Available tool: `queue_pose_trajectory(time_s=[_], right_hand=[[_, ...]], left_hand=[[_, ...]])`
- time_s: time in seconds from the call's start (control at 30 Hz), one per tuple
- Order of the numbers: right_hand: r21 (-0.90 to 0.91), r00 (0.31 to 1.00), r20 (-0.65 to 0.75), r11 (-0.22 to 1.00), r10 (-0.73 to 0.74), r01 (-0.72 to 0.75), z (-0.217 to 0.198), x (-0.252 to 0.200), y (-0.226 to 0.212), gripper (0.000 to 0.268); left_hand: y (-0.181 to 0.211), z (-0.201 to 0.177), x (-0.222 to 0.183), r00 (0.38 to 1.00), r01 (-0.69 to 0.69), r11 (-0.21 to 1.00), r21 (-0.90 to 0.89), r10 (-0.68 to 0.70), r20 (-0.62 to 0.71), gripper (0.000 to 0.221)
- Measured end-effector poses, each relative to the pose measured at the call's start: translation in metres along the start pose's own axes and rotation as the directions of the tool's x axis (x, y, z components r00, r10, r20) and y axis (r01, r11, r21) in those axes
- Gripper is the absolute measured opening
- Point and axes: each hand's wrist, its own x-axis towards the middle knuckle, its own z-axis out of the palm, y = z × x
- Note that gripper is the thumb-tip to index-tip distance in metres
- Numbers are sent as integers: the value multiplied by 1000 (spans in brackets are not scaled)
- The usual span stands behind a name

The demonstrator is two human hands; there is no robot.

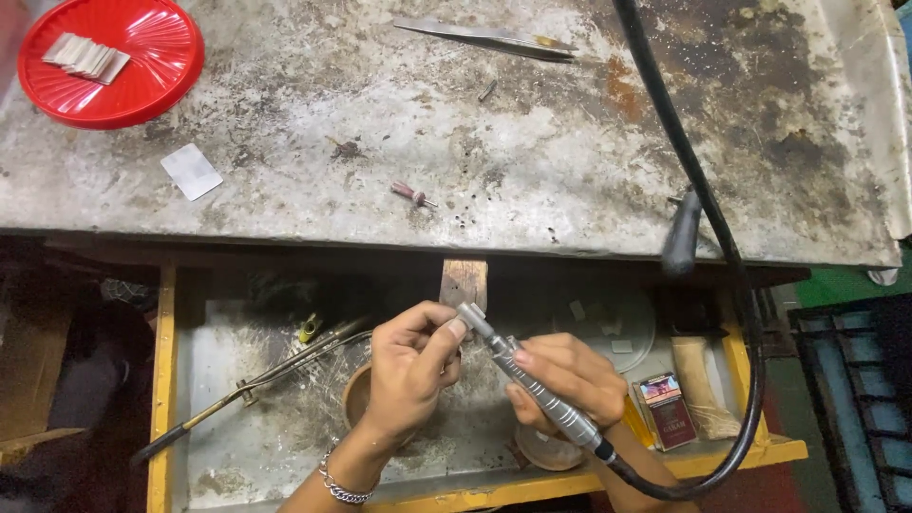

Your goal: Polishing a small metal piece using a handheld rotary tool at a jewelry workbench.

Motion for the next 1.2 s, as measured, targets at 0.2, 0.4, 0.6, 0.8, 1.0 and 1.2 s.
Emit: queue_pose_trajectory(time_s=[0.2, 0.4, 0.6, 0.8, 1.0, 1.2], right_hand=[[-67, 999, 5, 996, 51, -51, -8, 21, -14, 34], [-42, 999, 13, 999, 34, -33, -13, 18, -17, 31], [-61, 999, 17, 997, 51, -50, -11, 42, -26, 28], [-55, 1000, 21, 998, 6, -5, 2, 39, -25, 24], [-109, 996, 25, 991, 85, -82, -7, 37, -23, 29], [-83, 999, -32, 997, -5, 3, -9, 31, -20, 26]], left_hand=[[0, 1, 0, 998, 37, 999, 29, -35, -59, 17], [-1, 0, -3, 999, 18, 999, 39, -16, -38, 17], [5, 5, 0, 997, 31, 1000, 2, -31, -65, 18], [7, 3, -2, 1000, 18, 1000, 19, -18, -7, 15], [4, 4, -1, 998, 23, 996, 82, -19, -54, 17], [8, 3, -1, 999, 9, 995, 95, -6, -34, 18]])
